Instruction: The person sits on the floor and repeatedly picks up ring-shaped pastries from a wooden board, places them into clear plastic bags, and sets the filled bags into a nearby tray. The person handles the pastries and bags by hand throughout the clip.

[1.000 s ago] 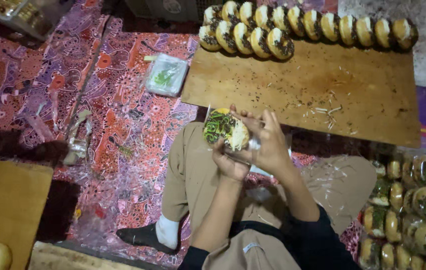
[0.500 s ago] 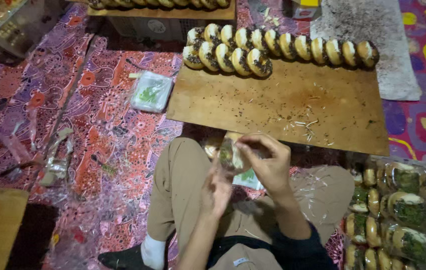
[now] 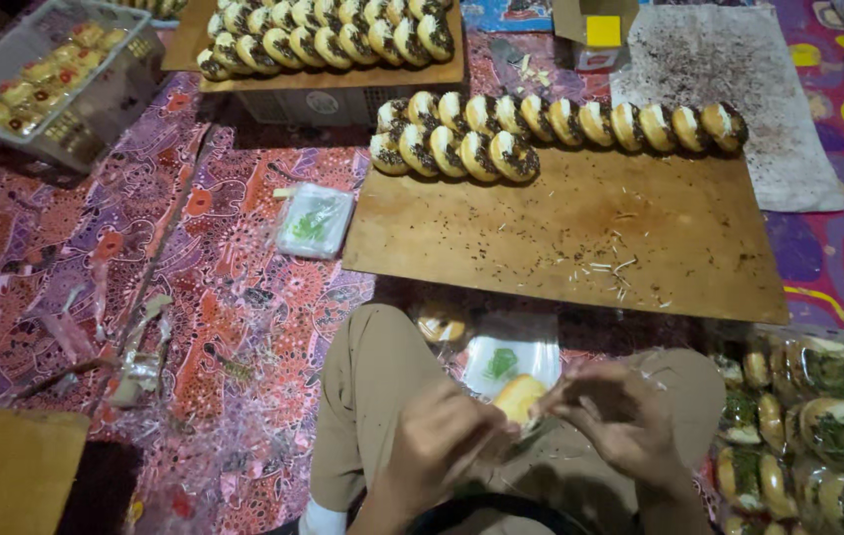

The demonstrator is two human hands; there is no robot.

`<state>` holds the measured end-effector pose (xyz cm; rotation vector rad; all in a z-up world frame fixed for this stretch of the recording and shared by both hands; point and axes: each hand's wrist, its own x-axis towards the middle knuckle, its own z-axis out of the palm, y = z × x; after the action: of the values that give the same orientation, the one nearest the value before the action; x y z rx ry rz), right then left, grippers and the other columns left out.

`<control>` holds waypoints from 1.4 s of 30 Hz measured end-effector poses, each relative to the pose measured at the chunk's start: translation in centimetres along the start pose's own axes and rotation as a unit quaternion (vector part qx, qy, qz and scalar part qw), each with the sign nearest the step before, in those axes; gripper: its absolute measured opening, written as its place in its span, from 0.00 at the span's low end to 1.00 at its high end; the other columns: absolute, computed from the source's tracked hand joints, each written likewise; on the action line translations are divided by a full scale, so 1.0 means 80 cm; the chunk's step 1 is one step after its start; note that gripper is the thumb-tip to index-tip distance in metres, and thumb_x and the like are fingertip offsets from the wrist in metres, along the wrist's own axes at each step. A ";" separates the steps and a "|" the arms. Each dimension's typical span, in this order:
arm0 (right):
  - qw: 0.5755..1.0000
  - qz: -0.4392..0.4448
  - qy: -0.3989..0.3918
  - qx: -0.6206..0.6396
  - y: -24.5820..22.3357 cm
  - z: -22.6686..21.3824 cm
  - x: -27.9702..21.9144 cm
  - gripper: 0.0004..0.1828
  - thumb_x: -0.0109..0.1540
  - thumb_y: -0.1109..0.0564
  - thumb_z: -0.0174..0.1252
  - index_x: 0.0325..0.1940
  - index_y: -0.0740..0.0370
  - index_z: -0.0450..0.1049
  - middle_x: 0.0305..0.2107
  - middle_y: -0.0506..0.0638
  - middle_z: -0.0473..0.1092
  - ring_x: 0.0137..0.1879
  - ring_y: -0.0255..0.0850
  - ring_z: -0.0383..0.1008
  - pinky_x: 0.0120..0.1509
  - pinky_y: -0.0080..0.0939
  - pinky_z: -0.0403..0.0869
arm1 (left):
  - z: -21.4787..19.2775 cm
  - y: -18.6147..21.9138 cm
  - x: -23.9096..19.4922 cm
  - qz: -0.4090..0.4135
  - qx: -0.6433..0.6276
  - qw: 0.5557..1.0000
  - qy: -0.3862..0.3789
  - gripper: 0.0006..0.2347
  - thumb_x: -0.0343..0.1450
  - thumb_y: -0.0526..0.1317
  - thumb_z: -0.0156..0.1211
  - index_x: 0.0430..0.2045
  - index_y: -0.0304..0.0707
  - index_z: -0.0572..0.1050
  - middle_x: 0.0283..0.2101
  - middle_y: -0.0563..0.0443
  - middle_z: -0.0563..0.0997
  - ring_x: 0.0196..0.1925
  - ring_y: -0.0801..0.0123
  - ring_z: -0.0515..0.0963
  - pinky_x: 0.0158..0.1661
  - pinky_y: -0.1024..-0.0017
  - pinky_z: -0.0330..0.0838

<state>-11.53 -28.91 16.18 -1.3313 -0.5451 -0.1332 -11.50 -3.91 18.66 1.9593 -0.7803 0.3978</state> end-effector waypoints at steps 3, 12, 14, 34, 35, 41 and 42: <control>0.979 0.195 -0.029 -0.046 0.004 0.009 -0.004 0.14 0.67 0.62 0.56 0.55 0.67 0.79 0.27 0.53 0.77 0.31 0.40 0.79 0.38 0.39 0.79 | -0.007 0.009 -0.007 0.083 0.027 0.996 -0.016 0.08 0.67 0.30 0.66 0.38 0.30 0.79 0.36 0.45 0.81 0.40 0.58 0.83 0.39 0.65 0.78; 0.856 -0.210 -0.100 -0.462 0.010 0.029 0.006 0.11 0.56 0.54 0.67 0.40 0.59 0.77 0.31 0.47 0.70 0.41 0.42 0.71 0.45 0.46 0.67 | 0.005 0.011 -0.014 0.057 0.004 0.997 0.056 0.08 0.71 0.26 0.66 0.39 0.30 0.73 0.38 0.45 0.81 0.35 0.57 0.82 0.36 0.65 0.77; 0.791 -0.291 -0.062 -0.535 0.046 0.015 -0.014 0.12 0.58 0.52 0.65 0.42 0.59 0.76 0.34 0.48 0.69 0.43 0.43 0.69 0.49 0.48 0.67 | 0.002 0.013 -0.014 0.050 0.011 0.997 0.049 0.11 0.68 0.26 0.65 0.43 0.28 0.76 0.35 0.46 0.81 0.35 0.57 0.82 0.35 0.65 0.76; 0.993 0.060 -0.095 -0.038 0.120 0.059 0.055 0.09 0.64 0.58 0.69 0.34 0.63 0.77 0.49 0.50 0.72 0.59 0.39 0.73 0.65 0.41 0.73 | 0.030 -0.126 -0.093 -0.410 -0.220 0.832 0.303 0.05 0.77 0.37 0.58 0.34 0.34 0.72 0.28 0.53 0.75 0.30 0.77 0.73 0.31 0.77 0.67; 0.991 0.133 -0.020 -0.023 0.132 0.066 0.058 0.07 0.64 0.58 0.67 0.36 0.65 0.79 0.46 0.49 0.74 0.54 0.37 0.73 0.60 0.39 0.73 | 0.026 -0.141 -0.087 -0.424 -0.208 0.826 0.308 0.06 0.76 0.37 0.59 0.33 0.34 0.72 0.27 0.55 0.74 0.29 0.79 0.70 0.29 0.78 0.64; 0.928 0.261 0.265 -0.035 0.247 0.096 0.057 0.05 0.62 0.62 0.66 0.40 0.69 0.82 0.30 0.46 0.76 0.35 0.32 0.67 0.40 0.37 0.65 | 0.010 -0.210 -0.053 -0.283 -0.001 0.901 0.328 0.04 0.74 0.33 0.65 0.33 0.30 0.80 0.37 0.51 0.80 0.41 0.71 0.77 0.45 0.71 0.70; 0.907 0.291 0.304 -0.010 0.265 0.101 0.048 0.06 0.62 0.63 0.67 0.42 0.68 0.82 0.30 0.47 0.76 0.32 0.35 0.65 0.37 0.38 0.61 | 0.010 -0.214 -0.059 -0.216 0.039 0.924 0.313 0.04 0.75 0.33 0.64 0.36 0.29 0.81 0.42 0.49 0.83 0.46 0.68 0.82 0.52 0.69 0.74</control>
<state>-2.25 -15.12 0.27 -1.3339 0.3902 -0.0531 -3.60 2.88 4.27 1.8440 0.0816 0.7373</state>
